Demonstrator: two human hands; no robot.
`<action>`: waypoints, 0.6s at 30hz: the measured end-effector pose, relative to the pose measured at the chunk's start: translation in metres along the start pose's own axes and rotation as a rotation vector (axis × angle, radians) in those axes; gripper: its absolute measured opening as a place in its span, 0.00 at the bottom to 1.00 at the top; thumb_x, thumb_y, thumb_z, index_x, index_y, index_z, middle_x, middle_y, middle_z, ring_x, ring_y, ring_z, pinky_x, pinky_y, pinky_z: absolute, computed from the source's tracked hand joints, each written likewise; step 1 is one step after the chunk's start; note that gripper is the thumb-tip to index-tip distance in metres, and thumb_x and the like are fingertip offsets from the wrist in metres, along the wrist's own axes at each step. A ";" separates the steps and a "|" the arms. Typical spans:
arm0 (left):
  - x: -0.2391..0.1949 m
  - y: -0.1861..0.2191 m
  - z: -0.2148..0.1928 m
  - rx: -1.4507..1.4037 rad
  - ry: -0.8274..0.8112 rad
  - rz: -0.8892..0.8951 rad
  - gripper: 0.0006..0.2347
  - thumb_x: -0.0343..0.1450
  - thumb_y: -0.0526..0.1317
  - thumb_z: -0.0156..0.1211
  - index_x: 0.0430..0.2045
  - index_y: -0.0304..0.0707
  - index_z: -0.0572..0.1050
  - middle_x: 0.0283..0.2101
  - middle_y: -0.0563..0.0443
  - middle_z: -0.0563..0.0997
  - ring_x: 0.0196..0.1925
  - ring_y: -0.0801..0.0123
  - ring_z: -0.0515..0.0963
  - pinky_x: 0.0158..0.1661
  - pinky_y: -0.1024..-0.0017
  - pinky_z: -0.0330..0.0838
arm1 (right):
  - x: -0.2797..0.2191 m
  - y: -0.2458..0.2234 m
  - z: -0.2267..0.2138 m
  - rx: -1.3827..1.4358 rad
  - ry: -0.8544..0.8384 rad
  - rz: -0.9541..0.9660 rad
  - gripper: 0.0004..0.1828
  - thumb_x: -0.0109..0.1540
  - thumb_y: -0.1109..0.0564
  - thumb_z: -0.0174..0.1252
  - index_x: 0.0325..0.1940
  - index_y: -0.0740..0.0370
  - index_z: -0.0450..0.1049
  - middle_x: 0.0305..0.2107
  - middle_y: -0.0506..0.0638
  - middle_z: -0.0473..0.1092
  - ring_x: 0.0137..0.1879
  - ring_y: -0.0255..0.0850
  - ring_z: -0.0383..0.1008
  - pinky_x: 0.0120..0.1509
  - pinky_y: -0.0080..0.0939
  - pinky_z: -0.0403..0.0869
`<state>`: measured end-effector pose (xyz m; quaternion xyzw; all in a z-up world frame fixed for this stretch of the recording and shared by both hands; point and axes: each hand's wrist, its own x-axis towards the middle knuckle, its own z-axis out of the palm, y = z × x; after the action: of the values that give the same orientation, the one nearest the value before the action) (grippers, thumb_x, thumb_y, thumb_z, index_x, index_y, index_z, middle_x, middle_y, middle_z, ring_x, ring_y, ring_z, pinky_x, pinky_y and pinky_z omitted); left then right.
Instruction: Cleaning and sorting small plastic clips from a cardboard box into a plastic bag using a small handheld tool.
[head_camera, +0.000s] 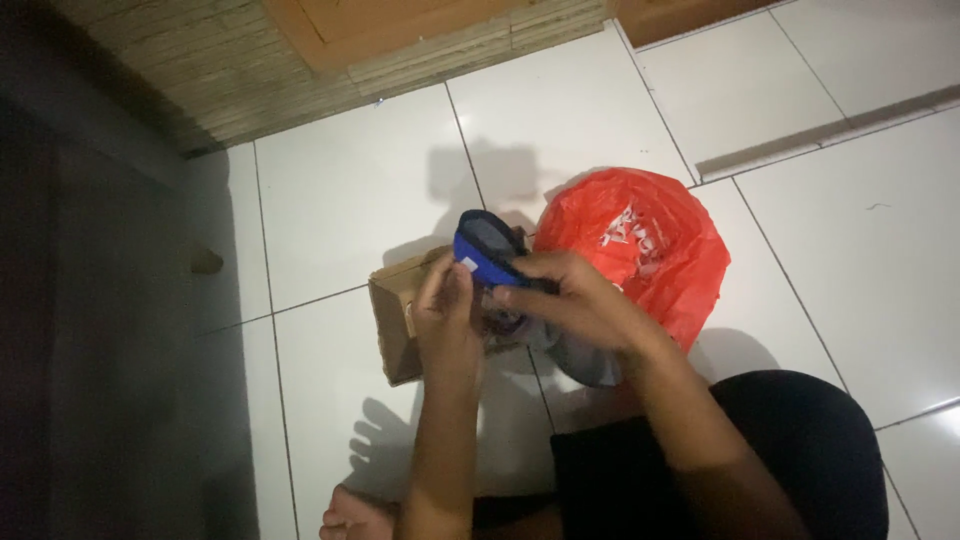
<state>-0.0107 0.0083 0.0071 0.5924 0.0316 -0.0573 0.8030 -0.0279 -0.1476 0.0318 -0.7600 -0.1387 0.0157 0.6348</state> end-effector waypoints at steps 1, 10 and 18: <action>-0.001 -0.001 0.000 0.010 0.000 0.014 0.21 0.71 0.53 0.56 0.51 0.37 0.73 0.50 0.37 0.76 0.59 0.51 0.74 0.58 0.52 0.67 | -0.001 0.021 0.002 0.244 0.075 0.099 0.09 0.59 0.58 0.62 0.41 0.64 0.80 0.28 0.54 0.75 0.33 0.39 0.73 0.36 0.40 0.72; 0.005 -0.008 -0.009 0.054 0.020 0.063 0.23 0.69 0.54 0.58 0.51 0.36 0.73 0.46 0.33 0.78 0.52 0.49 0.78 0.53 0.50 0.71 | -0.001 0.018 0.005 0.418 0.081 0.114 0.09 0.61 0.59 0.60 0.42 0.67 0.79 0.30 0.55 0.75 0.35 0.42 0.76 0.42 0.41 0.74; 0.012 -0.006 -0.002 0.022 0.109 0.052 0.21 0.69 0.52 0.58 0.48 0.34 0.74 0.44 0.33 0.80 0.48 0.52 0.81 0.48 0.56 0.75 | 0.002 -0.023 0.000 -0.438 0.036 -0.156 0.15 0.64 0.52 0.54 0.46 0.66 0.76 0.34 0.69 0.73 0.36 0.61 0.77 0.39 0.53 0.73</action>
<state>0.0003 0.0081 -0.0010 0.6039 0.0591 -0.0047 0.7949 -0.0308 -0.1436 0.0548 -0.8667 -0.1857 -0.0777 0.4564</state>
